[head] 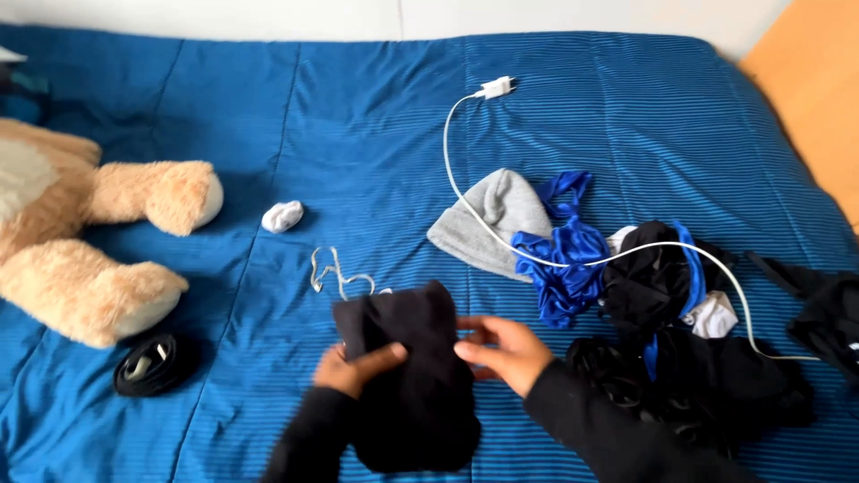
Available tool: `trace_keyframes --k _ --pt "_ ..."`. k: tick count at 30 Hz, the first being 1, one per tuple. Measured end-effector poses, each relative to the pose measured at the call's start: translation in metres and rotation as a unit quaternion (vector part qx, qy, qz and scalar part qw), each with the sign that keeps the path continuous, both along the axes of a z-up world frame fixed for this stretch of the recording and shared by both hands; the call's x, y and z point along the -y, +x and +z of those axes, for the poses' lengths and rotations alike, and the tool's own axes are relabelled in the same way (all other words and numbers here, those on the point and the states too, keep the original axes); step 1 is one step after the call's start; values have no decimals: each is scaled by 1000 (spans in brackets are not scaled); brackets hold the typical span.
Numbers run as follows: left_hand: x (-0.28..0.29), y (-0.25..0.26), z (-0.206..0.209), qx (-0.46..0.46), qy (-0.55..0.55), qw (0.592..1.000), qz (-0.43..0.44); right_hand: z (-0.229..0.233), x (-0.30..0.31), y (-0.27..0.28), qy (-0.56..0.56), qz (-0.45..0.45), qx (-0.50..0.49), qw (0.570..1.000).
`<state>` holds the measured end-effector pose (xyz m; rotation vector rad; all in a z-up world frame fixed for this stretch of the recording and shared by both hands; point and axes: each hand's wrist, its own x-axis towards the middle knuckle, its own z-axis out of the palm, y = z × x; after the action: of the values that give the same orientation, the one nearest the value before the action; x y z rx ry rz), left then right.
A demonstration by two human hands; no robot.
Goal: Organizing and putting away clothes into a dresser drawer.
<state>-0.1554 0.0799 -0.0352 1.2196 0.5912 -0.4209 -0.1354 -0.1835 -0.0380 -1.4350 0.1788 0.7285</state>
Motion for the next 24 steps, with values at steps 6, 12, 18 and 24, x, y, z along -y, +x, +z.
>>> trace_keyframes --k 6,12,18,24 --pt "-20 5 29 -44 437 893 -99 -104 -31 -23 -12 56 70 996" --pt "16 -26 -42 18 681 718 -140 -96 -5 -88 -134 70 68 986" --pt "43 -37 -41 192 703 665 -166 -87 64 -116 -211 96 27 972" --pt "52 -27 -16 -30 652 663 -367 -52 131 -119 -293 -11 54 954"
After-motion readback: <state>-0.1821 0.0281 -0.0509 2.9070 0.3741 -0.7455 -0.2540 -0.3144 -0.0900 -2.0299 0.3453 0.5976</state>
